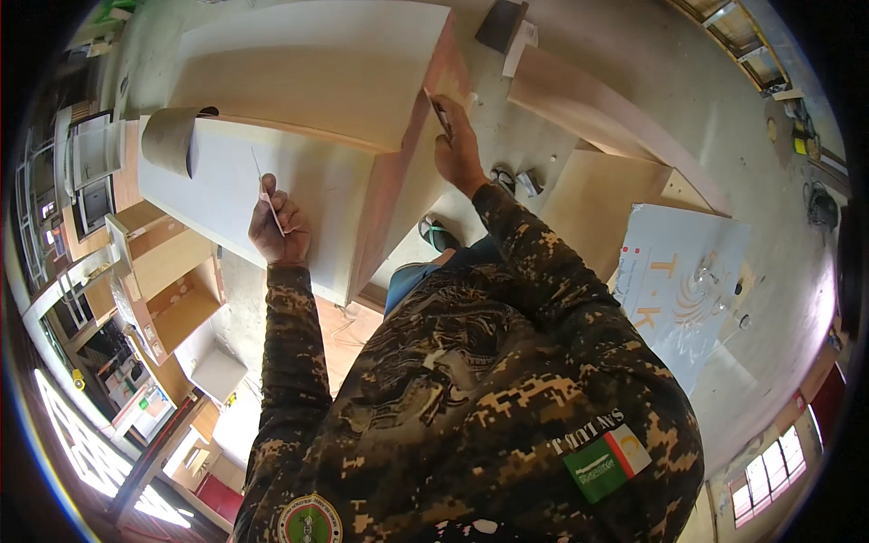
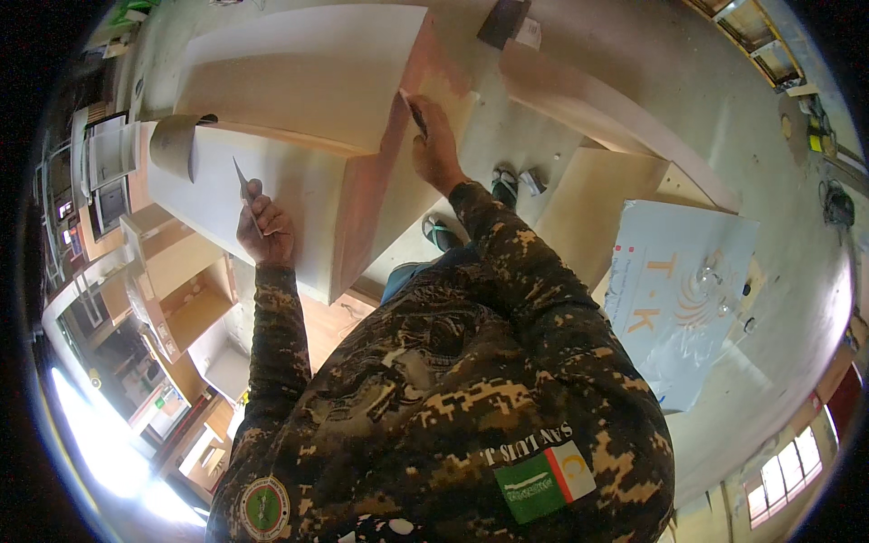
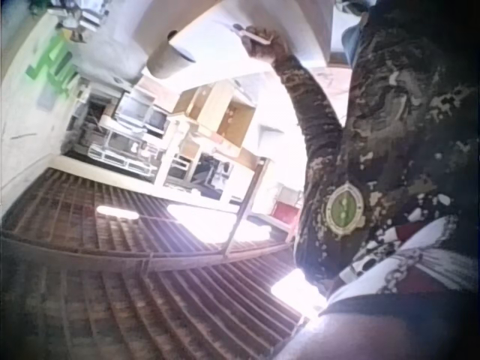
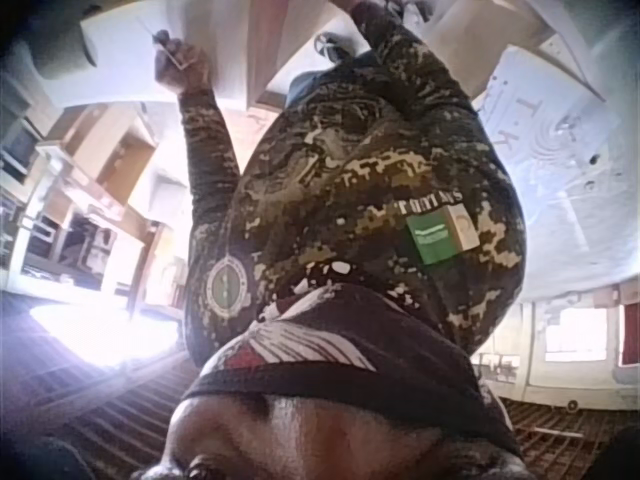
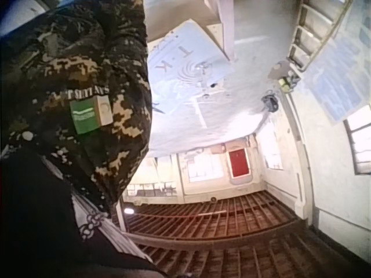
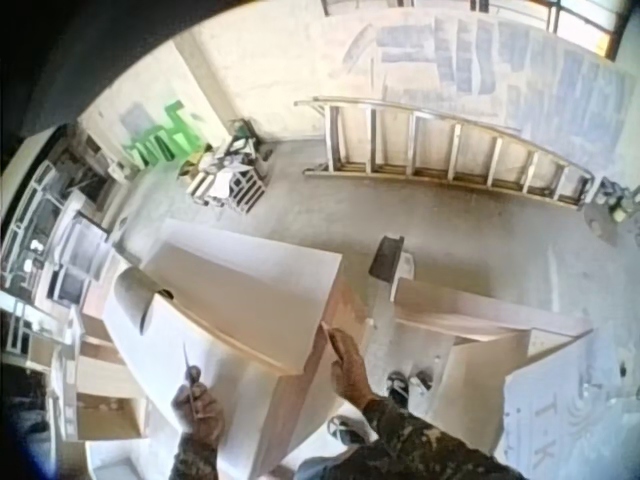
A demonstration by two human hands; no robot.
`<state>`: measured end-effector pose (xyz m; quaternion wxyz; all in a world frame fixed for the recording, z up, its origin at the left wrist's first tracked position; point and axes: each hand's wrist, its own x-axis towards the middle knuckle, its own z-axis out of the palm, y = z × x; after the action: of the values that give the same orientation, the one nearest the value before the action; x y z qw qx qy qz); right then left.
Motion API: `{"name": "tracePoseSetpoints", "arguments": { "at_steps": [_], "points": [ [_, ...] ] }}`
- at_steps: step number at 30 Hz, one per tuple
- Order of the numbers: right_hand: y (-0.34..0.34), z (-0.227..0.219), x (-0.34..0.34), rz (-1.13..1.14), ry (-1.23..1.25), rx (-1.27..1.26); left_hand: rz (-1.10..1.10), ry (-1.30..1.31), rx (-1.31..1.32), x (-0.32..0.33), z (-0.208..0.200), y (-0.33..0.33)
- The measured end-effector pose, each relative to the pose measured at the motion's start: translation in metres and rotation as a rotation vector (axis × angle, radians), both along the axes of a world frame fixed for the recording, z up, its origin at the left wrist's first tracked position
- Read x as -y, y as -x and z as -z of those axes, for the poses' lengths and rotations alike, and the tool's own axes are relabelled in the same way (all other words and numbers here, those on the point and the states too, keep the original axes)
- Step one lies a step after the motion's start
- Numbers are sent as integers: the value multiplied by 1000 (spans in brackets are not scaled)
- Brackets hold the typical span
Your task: The person sands the edges and corners of a wooden furniture structure using pieces of sandpaper.
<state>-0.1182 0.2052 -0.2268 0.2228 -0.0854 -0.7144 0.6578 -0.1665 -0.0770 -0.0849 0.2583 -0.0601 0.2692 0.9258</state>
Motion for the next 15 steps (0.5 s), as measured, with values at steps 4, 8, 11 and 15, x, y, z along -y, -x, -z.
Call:
{"name": "tracePoseSetpoints", "arguments": {
  "at_steps": [4,8,11,15],
  "points": [
    [-22,11,27,19,-28,-37,16,-19,-9,0,1,1],
    [-52,4,41,-52,-53,-8,27,-30,-2,-1,0,2],
    [-64,6,33,-163,-61,88,29,-18,3,1,0,3],
    [-70,26,12,-341,47,179,46,-31,-31,4,2,2]
  ]
}}
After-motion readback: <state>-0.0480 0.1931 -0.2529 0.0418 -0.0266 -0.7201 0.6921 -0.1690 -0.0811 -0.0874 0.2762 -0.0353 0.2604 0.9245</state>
